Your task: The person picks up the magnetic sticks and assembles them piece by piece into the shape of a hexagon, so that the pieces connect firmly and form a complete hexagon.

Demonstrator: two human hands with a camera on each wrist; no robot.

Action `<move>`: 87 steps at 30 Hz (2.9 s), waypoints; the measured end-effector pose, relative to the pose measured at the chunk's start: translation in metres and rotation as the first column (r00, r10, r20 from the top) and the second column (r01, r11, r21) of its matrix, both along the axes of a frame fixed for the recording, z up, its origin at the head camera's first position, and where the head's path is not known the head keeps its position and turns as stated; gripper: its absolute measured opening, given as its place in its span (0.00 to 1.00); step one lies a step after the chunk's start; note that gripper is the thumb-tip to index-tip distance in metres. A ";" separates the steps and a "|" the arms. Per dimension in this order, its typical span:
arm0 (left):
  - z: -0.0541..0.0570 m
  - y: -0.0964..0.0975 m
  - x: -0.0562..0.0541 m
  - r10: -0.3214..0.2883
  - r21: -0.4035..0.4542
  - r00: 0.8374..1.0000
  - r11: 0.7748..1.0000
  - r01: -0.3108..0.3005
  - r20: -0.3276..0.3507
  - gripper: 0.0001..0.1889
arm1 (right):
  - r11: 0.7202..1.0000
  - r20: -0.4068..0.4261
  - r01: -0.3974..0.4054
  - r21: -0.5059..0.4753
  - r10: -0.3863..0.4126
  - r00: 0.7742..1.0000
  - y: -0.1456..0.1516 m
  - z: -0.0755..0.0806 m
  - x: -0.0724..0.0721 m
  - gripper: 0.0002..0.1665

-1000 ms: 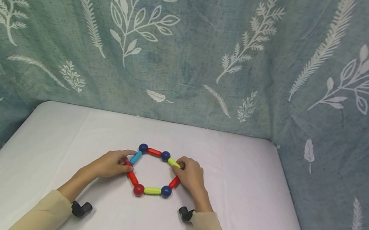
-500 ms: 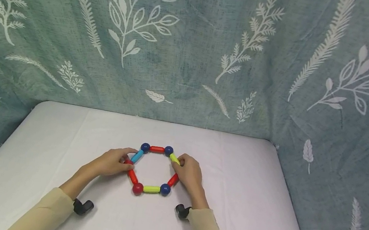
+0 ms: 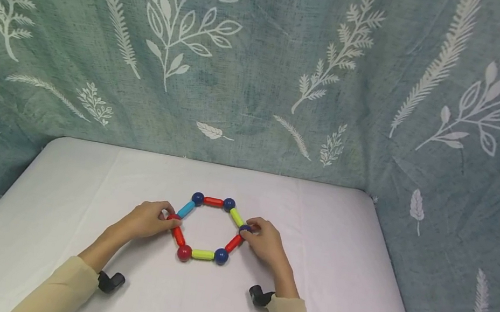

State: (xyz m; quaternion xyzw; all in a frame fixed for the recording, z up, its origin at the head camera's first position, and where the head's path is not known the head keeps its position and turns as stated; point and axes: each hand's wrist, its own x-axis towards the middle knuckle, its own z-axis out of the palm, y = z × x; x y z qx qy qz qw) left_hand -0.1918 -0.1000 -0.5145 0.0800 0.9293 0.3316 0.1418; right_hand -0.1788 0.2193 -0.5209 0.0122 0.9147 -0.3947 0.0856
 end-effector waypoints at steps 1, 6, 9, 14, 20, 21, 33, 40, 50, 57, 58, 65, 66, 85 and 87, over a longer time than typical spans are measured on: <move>0.001 0.000 0.000 0.006 -0.007 1.000 1.000 -0.006 0.000 0.20 | 1.000 0.005 0.000 -0.011 0.000 1.000 0.000 -0.001 0.000 0.20; -0.001 0.003 -0.004 0.025 -0.001 1.000 1.000 -0.025 -0.003 0.21 | 0.999 -0.014 0.002 -0.039 -0.003 1.000 -0.001 -0.004 -0.002 0.18; -0.004 0.004 -0.007 0.034 0.005 0.999 0.999 -0.034 -0.013 0.21 | 0.999 -0.019 0.006 -0.037 -0.007 1.000 -0.001 -0.004 -0.006 0.18; -0.004 0.004 -0.012 0.039 0.012 0.999 0.999 -0.039 -0.007 0.22 | 1.000 -0.024 0.006 -0.027 -0.007 1.000 -0.001 -0.004 -0.012 0.18; -0.006 0.004 -0.016 0.035 0.029 0.999 0.999 -0.035 0.027 0.23 | 1.000 -0.021 0.011 -0.026 -0.012 1.000 -0.001 -0.004 -0.015 0.19; -0.006 0.003 -0.016 0.033 0.030 0.999 0.999 -0.034 0.032 0.23 | 1.000 -0.018 0.014 -0.026 -0.015 1.000 -0.001 -0.004 -0.016 0.19; -0.011 -0.001 -0.016 0.023 0.065 0.997 0.998 -0.027 0.067 0.23 | 0.999 -0.016 0.029 -0.031 -0.030 0.999 -0.006 -0.005 -0.014 0.19; -0.011 -0.002 -0.017 0.009 0.068 0.998 0.998 -0.014 0.069 0.23 | 0.999 -0.031 0.037 -0.034 -0.039 0.999 -0.005 -0.006 -0.013 0.18; -0.010 0.000 -0.019 -0.007 0.074 0.997 0.997 0.001 0.078 0.23 | 0.998 -0.037 0.059 -0.019 -0.060 0.997 -0.006 -0.003 -0.011 0.18; -0.008 0.001 -0.019 0.001 0.063 0.996 0.998 -0.007 0.087 0.23 | 0.997 -0.045 0.068 -0.039 -0.070 0.997 -0.005 -0.004 -0.009 0.19; -0.008 0.001 -0.019 0.002 0.063 0.996 0.998 -0.008 0.092 0.23 | 0.997 -0.041 0.069 -0.039 -0.070 0.997 -0.005 -0.005 -0.009 0.19; -0.007 0.004 -0.020 -0.007 0.072 0.996 0.997 0.001 0.086 0.23 | 0.994 -0.040 0.092 -0.057 -0.094 0.995 -0.002 -0.005 -0.008 0.19; -0.007 0.004 -0.020 -0.006 0.070 0.996 0.998 0.000 0.086 0.23 | 0.994 -0.040 0.092 -0.056 -0.095 0.995 -0.002 -0.005 -0.008 0.19; -0.010 0.002 -0.022 0.006 0.045 0.997 0.999 -0.009 0.082 0.24 | 0.993 -0.050 0.100 -0.063 -0.103 0.993 -0.005 -0.007 -0.009 0.19; -0.011 0.001 -0.021 0.007 0.048 0.997 0.999 -0.011 0.081 0.24 | 0.994 -0.051 0.094 -0.063 -0.098 0.994 -0.005 -0.007 -0.009 0.19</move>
